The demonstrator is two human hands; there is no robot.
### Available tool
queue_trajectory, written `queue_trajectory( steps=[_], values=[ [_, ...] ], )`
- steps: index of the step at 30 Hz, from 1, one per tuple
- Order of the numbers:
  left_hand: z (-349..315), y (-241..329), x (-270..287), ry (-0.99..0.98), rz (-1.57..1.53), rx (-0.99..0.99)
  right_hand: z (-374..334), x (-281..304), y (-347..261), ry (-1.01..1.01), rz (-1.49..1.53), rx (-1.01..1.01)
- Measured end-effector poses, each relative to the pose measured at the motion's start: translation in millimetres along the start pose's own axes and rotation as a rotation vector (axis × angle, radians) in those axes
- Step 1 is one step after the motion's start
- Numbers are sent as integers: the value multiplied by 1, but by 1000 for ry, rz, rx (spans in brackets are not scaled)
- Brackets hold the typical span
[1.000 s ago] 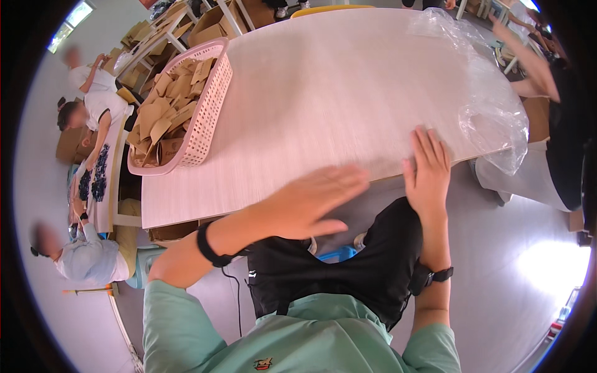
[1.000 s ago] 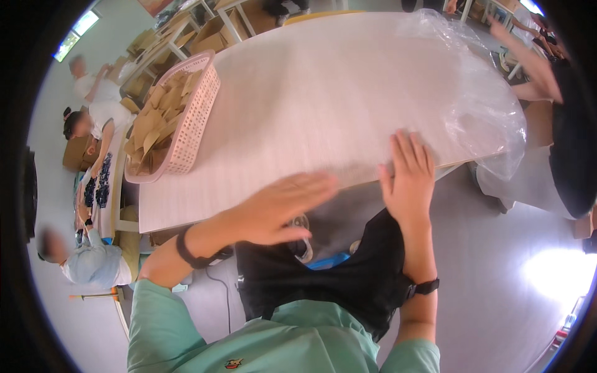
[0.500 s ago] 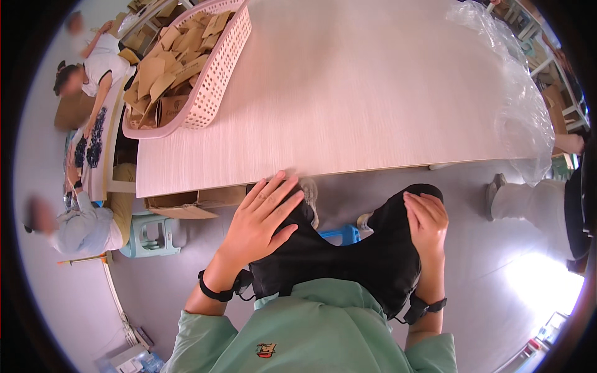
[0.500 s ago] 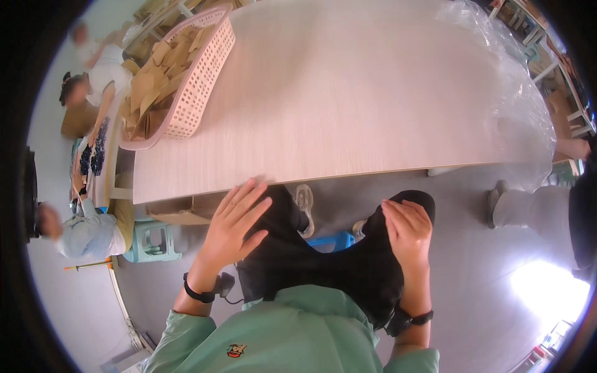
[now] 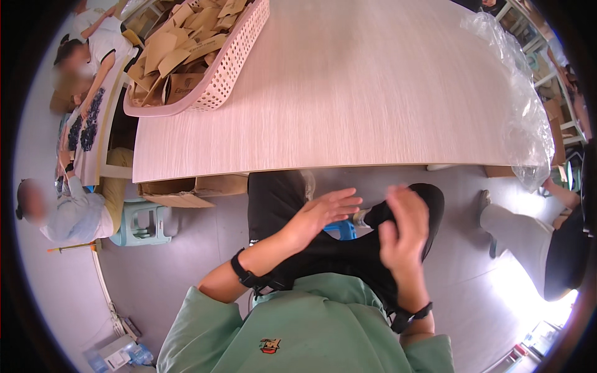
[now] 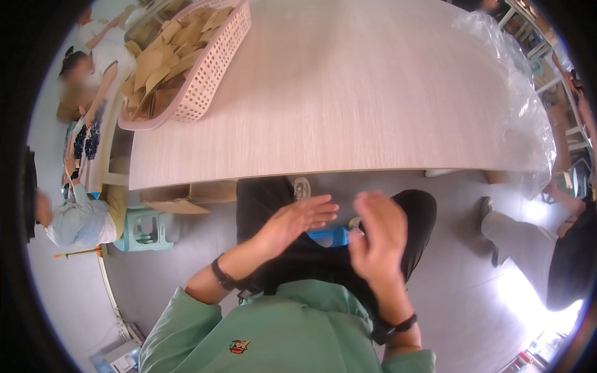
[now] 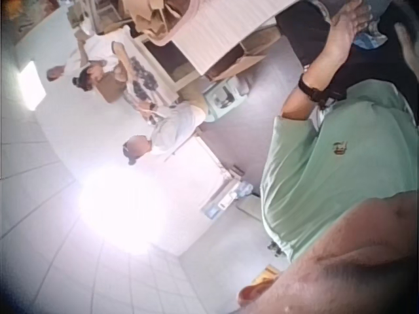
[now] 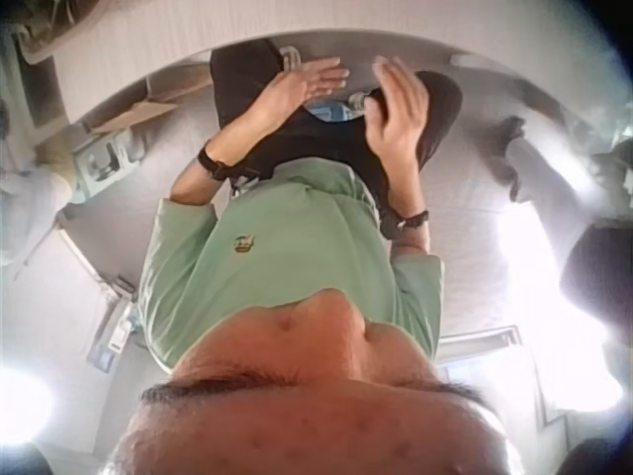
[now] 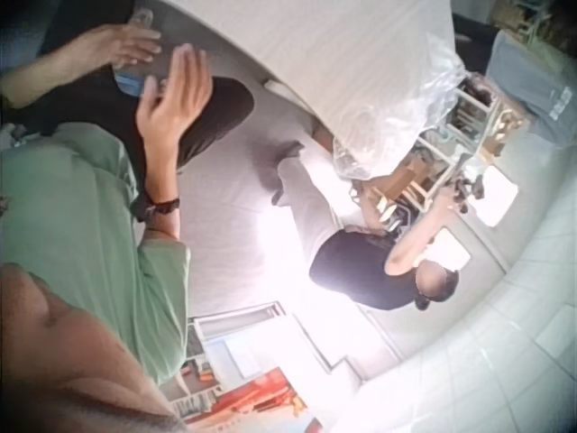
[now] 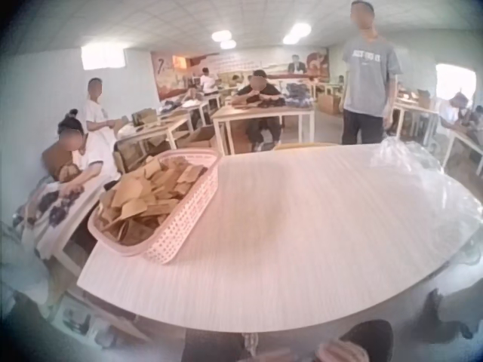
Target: Folding cardboard boxes and preparing components on an assembly line workspace.
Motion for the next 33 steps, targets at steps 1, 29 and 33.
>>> queue_trajectory(
  steps=[1, 29, 33],
  values=[
    [6, -11, -8, -16, -130, -20, -2, -14, -18, -105, 28, 48],
    [-1, 158, 22, 473, 1916, -396, 134, 10, 68, -94, -489, -188],
    [-1, 159, 24, 451, 1913, -375, 129, 5, 70, -141, -520, -194]
  ],
)
Point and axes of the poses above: each hand's wrist, its own z-axis towards the middle knuckle, its own x-axis out of the back of the hand, y = z × x, the point moved 3 cm from there along z, towards the middle knuckle, and after that the axes turned 4 degrees about -y, right-handed, at the moved point
